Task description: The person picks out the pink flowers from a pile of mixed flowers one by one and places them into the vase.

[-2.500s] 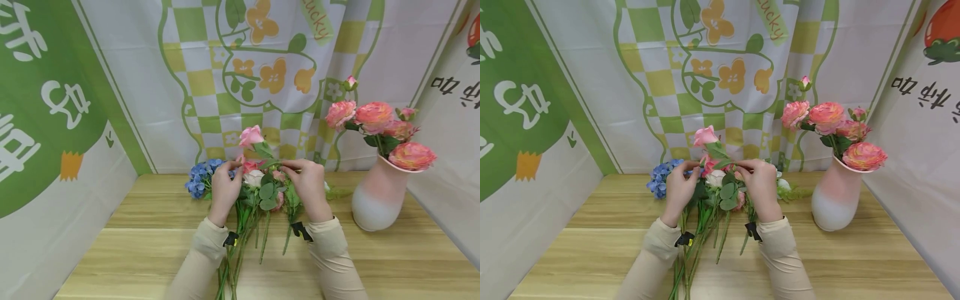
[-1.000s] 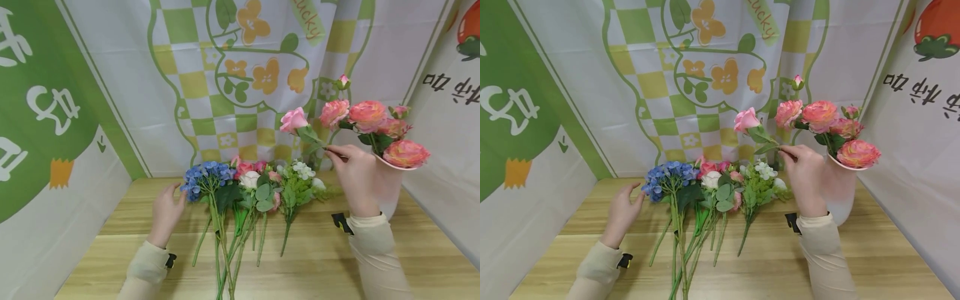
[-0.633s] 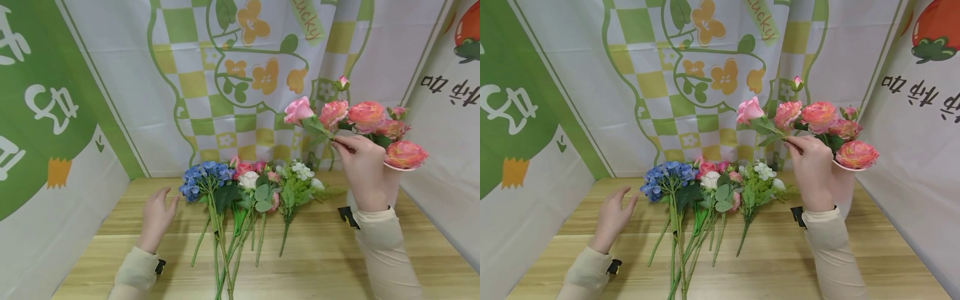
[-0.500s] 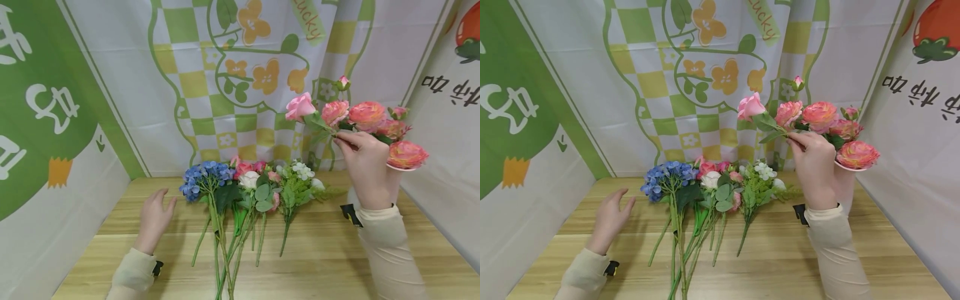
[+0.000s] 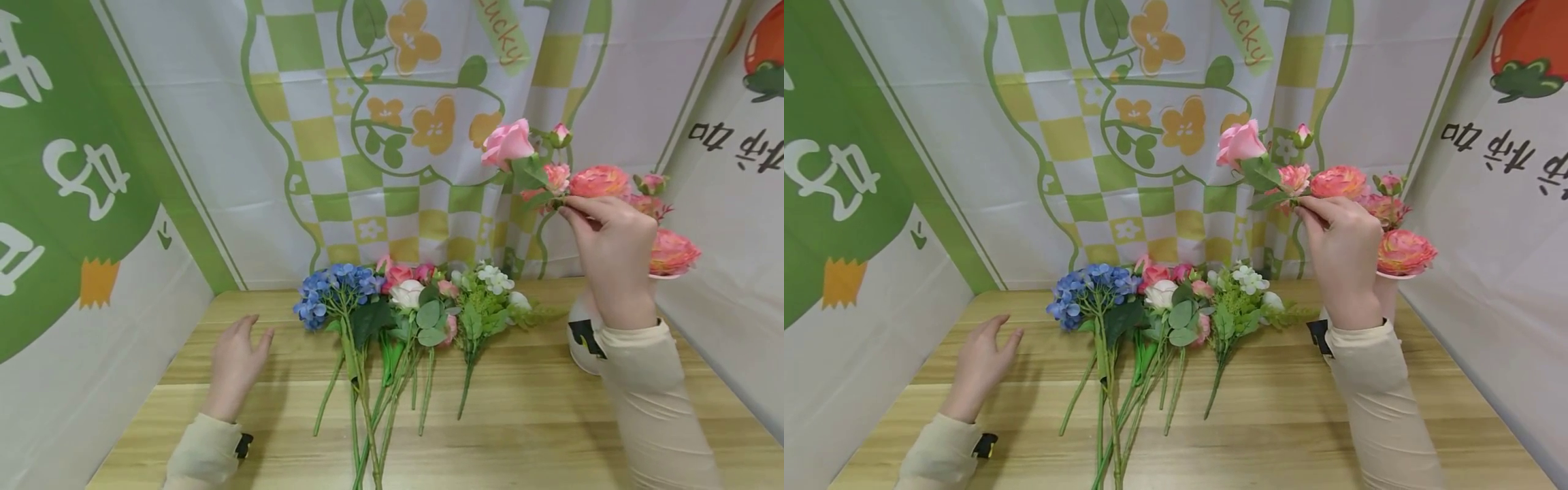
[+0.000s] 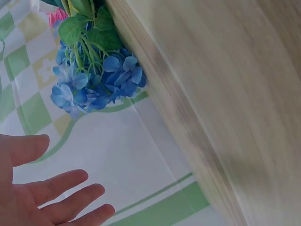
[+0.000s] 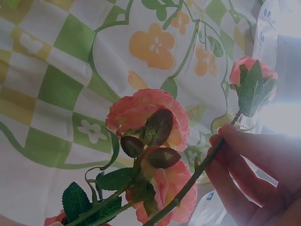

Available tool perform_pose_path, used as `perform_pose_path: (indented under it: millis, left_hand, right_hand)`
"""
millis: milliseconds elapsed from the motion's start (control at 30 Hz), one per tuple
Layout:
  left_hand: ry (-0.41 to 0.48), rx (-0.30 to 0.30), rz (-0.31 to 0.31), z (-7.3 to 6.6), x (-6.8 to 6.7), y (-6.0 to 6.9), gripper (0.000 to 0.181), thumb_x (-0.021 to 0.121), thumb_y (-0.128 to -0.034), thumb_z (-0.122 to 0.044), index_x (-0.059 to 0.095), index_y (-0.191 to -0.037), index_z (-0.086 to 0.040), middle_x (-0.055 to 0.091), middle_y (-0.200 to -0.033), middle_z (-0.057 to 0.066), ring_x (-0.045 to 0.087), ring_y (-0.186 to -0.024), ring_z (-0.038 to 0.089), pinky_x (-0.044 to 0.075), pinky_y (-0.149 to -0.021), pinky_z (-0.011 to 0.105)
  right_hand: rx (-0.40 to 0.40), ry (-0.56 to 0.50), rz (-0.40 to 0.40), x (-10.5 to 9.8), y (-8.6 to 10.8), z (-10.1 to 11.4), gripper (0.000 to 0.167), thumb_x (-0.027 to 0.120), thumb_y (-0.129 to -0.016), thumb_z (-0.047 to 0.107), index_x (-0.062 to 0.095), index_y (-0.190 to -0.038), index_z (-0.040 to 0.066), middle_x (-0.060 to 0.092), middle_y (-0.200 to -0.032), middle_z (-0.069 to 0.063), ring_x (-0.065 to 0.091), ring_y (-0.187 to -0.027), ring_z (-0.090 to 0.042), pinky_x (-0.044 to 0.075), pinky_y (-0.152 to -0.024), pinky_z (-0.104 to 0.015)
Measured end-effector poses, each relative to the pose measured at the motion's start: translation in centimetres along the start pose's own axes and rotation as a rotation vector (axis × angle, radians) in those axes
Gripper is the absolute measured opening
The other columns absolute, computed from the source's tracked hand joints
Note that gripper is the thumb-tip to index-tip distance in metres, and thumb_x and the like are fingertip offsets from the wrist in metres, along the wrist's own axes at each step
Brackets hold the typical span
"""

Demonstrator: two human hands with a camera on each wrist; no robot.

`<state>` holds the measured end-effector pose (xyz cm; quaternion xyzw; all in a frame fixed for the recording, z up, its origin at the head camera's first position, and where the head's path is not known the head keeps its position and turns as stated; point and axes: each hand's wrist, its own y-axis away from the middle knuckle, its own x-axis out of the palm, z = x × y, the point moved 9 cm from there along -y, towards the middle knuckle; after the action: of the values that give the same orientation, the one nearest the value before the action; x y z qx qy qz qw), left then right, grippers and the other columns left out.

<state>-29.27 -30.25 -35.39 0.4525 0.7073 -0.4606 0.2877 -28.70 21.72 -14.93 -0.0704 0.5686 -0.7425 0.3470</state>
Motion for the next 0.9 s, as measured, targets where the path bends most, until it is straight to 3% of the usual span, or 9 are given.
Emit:
perform_pose_path:
  millis: [200, 433, 533, 667, 900]
  left_hand:
    - [-0.004, -0.001, -0.017, 0.3, -0.4, 0.0, 0.050, 0.055, -0.0950, -0.026, 0.048, -0.130, 0.009, 0.047, -0.131, 0.035, 0.044, -0.117, 0.053, 0.035, -0.093, 0.068]
    - [0.001, -0.002, -0.012, 0.8, -0.5, 0.2, 0.050, 0.054, -0.0957, -0.025, 0.046, -0.130, 0.011, 0.046, -0.130, 0.037, 0.043, -0.117, 0.054, 0.033, -0.098, 0.066]
    - [0.004, -0.001, -0.016, 1.2, -0.7, 0.4, 0.050, 0.055, -0.0950, -0.023, 0.046, -0.129, 0.013, 0.046, -0.129, 0.038, 0.042, -0.117, 0.054, 0.033, -0.099, 0.064]
    - [0.003, -0.020, -0.007, 1.7, -1.0, 0.7, 0.050, 0.055, -0.0950, -0.023, 0.046, -0.129, 0.013, 0.045, -0.130, 0.038, 0.042, -0.118, 0.055, 0.032, -0.100, 0.064]
    - [-0.017, -0.032, -0.010, 2.3, -1.5, 0.9, 0.050, 0.054, -0.0957, -0.024, 0.046, -0.129, 0.013, 0.044, -0.131, 0.038, 0.041, -0.117, 0.055, 0.032, -0.097, 0.066]
  right_hand:
    - [-0.015, 0.003, -0.054, -0.3, -0.7, 0.2, 0.016, 0.071, -0.085, 0.015, 0.076, -0.096, 0.005, 0.073, -0.089, -0.017, 0.066, -0.068, -0.031, 0.029, -0.063, -0.002]
    - [-0.010, 0.002, -0.092, -0.9, -1.4, 0.2, 0.017, 0.067, -0.088, 0.016, 0.076, -0.096, 0.004, 0.073, -0.090, -0.017, 0.067, -0.073, -0.031, 0.031, -0.067, 0.002]
    - [0.013, -0.009, -0.120, -1.4, -1.7, 0.1, 0.018, 0.066, -0.088, 0.019, 0.076, -0.096, 0.006, 0.073, -0.091, -0.017, 0.066, -0.074, -0.001, 0.033, -0.069, 0.004]
    - [0.048, -0.036, -0.156, -2.1, -1.9, -0.2, 0.016, 0.068, -0.086, 0.019, 0.077, -0.094, 0.008, 0.073, -0.091, -0.016, 0.043, -0.073, 0.031, 0.036, -0.069, 0.004]
    - [0.095, -0.033, -0.185, -3.1, -2.5, -1.1, 0.015, 0.070, -0.085, 0.021, 0.077, -0.093, 0.010, 0.074, -0.092, -0.013, 0.046, -0.074, 0.030, 0.040, -0.071, 0.002]
